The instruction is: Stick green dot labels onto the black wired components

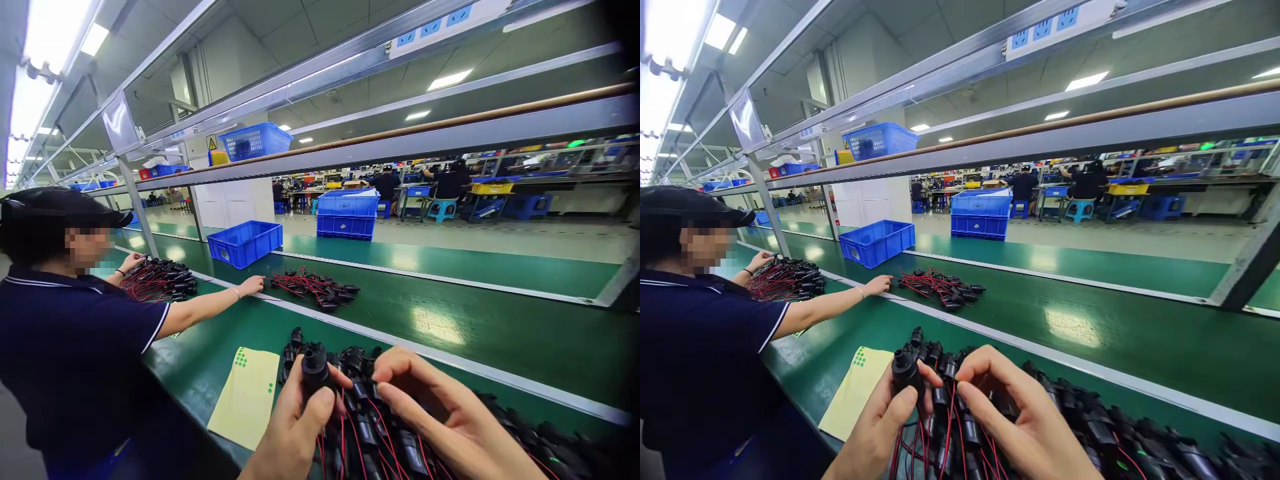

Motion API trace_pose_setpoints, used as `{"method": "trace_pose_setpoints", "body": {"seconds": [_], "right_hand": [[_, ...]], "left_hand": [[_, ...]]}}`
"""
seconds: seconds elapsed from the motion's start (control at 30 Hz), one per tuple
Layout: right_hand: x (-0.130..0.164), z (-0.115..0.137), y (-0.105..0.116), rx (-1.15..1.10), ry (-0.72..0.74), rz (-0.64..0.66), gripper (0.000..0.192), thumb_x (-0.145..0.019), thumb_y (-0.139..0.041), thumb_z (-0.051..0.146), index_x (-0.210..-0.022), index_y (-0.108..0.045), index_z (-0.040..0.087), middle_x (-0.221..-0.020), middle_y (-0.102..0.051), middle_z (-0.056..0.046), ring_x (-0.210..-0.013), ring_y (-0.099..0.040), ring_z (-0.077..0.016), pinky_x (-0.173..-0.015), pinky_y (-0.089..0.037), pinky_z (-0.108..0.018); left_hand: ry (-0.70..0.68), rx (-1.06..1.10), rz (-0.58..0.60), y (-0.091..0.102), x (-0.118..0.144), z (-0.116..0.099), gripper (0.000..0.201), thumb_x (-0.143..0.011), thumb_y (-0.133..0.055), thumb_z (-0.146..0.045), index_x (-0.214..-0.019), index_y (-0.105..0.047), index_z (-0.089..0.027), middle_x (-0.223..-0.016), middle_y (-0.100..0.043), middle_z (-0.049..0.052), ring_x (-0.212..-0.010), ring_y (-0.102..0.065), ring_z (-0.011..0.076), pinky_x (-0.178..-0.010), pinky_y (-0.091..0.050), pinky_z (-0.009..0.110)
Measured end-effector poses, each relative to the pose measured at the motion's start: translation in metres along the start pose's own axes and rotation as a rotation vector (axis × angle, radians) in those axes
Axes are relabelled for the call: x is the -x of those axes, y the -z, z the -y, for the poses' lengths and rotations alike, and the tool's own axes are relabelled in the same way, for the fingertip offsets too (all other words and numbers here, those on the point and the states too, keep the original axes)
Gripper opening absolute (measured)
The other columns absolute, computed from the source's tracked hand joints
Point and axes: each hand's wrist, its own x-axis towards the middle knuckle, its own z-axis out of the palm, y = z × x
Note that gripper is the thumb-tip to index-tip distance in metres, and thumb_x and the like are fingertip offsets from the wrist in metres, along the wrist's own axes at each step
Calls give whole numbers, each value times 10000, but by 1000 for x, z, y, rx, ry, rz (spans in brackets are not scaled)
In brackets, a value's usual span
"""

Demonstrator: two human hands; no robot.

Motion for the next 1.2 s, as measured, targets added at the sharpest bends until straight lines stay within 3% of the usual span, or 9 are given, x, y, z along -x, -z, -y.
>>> {"method": "trace_pose_setpoints", "body": {"seconds": [0.1,0.2,0.37,0.47,0.57,0.67,0.93,1.2], "right_hand": [[-1,-3,-5,-36,-83,110,271,-984,-570,448,-827,-631,235,-756,-594,18,-669,-558,-145,-606,-495,-225],[-1,-5,-10,-19,-86,140,241,-982,-568,413,-837,-633,232,-789,-620,11,-709,-575,-149,-644,-497,-230],[3,-7,-16,87,75,62,196,-986,-563,319,-819,-637,246,-744,-631,24,-643,-590,-132,-580,-488,-210],[6,-8,-15,178,171,-67,70,-970,-611,259,-970,-681,268,-840,-678,24,-690,-646,-122,-636,-518,-196],[7,-6,-12,203,180,-133,39,-951,-648,254,-954,-681,275,-811,-683,39,-653,-644,-112,-618,-518,-180],[6,-4,-10,164,107,-69,135,-970,-614,289,-847,-661,262,-735,-660,43,-618,-626,-117,-580,-510,-183],[5,-9,-17,143,37,23,180,-968,-574,305,-812,-649,255,-727,-645,34,-636,-606,-129,-586,-487,-199],[8,1,-14,111,-30,-72,222,-953,-548,315,-747,-603,253,-681,-591,46,-610,-555,-129,-574,-447,-205]], "left_hand": [[-24,-9,-107,-9,-2,0,448,-914,-621,-614,-1056,-634,-189,-995,-583,42,-857,-511,169,-816,-430,304],[-54,-52,-185,-20,-6,-2,451,-865,-681,-627,-959,-613,-191,-932,-574,25,-829,-497,164,-787,-425,292],[-81,-5,-236,-30,-11,4,446,-858,-698,-614,-870,-519,-206,-832,-539,-9,-739,-470,133,-704,-407,264],[-106,2,-282,-30,-12,8,429,-870,-693,-599,-869,-518,-207,-838,-544,-6,-757,-476,136,-723,-410,266],[-113,-8,-320,-29,-12,7,432,-856,-708,-600,-865,-533,-206,-839,-547,-4,-769,-479,141,-743,-413,272],[-81,2,-308,-30,-10,5,435,-847,-717,-603,-868,-538,-206,-841,-557,-3,-755,-480,138,-725,-412,272],[-70,22,-272,-31,-8,8,455,-844,-716,-617,-874,-517,-209,-856,-569,1,-775,-499,140,-736,-423,270],[-80,-90,-141,-20,-10,13,327,-902,-688,-496,-946,-559,-198,-1007,-570,44,-869,-498,163,-803,-407,289]]}}
